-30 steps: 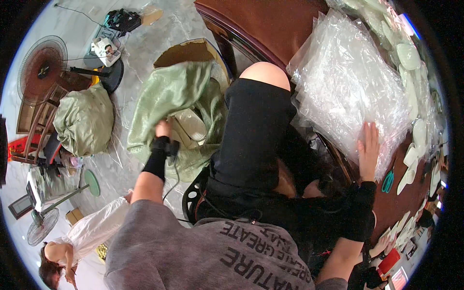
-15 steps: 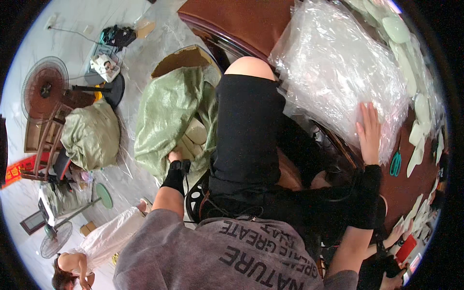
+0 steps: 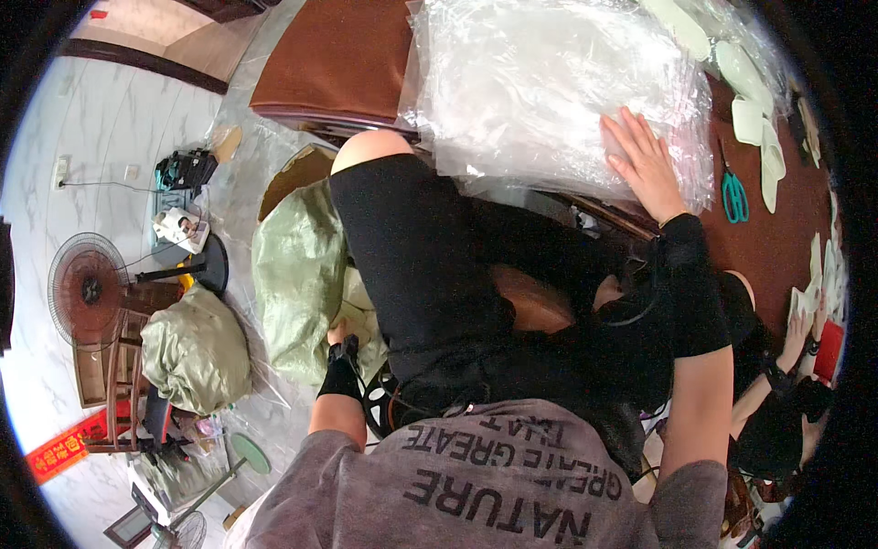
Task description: Sorting and packing plastic slippers into plastic bags.
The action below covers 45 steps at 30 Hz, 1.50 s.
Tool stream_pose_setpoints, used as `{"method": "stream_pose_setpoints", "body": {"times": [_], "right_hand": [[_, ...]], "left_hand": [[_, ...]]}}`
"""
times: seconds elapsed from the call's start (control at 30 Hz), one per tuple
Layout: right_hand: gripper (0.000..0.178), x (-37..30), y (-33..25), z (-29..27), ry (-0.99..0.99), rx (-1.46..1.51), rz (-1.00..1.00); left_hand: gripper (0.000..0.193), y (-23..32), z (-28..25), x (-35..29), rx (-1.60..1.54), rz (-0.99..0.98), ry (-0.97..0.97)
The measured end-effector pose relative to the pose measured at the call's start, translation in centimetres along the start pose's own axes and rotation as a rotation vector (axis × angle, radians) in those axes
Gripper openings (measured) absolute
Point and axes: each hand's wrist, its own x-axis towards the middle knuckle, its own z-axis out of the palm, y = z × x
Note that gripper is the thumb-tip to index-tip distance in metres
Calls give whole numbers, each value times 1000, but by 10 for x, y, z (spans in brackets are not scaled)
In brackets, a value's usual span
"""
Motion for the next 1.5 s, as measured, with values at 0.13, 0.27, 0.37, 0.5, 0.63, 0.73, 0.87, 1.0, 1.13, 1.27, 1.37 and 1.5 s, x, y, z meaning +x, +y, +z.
{"method": "stream_pose_setpoints", "body": {"times": [0.13,0.27,0.37,0.5,0.63,0.73,0.87,1.0,1.13,1.27,1.37,1.5], "right_hand": [[53,0,5,8,51,-17,12],[53,11,-5,16,107,13,-34],[52,-5,9,7,103,-20,24],[52,-4,3,6,96,-64,29],[54,-4,-2,10,96,-80,-6],[56,-9,-6,4,99,-61,-17],[56,-17,-5,4,80,26,20],[57,-19,-3,5,148,46,16],[60,-20,-2,7,155,38,13],[61,-19,8,11,120,80,11],[59,-24,-22,-17,186,460,176],[61,-21,21,32,246,-31,42]], "left_hand": [[38,9,-36,-13,-245,14,89],[14,13,-80,-48,-811,69,71],[8,120,-99,-106,-860,-10,-35],[9,198,-149,-142,-929,293,115],[9,328,-189,-176,-912,658,158],[15,423,-211,-199,-873,811,164],[11,535,-197,-250,-1064,1173,84],[14,591,-138,-298,-969,1544,15],[33,576,-24,-320,9,1921,-491],[28,542,32,-294,81,1744,-689],[20,564,10,-257,-260,1457,-360],[20,609,20,-196,-258,1289,-113]]}}
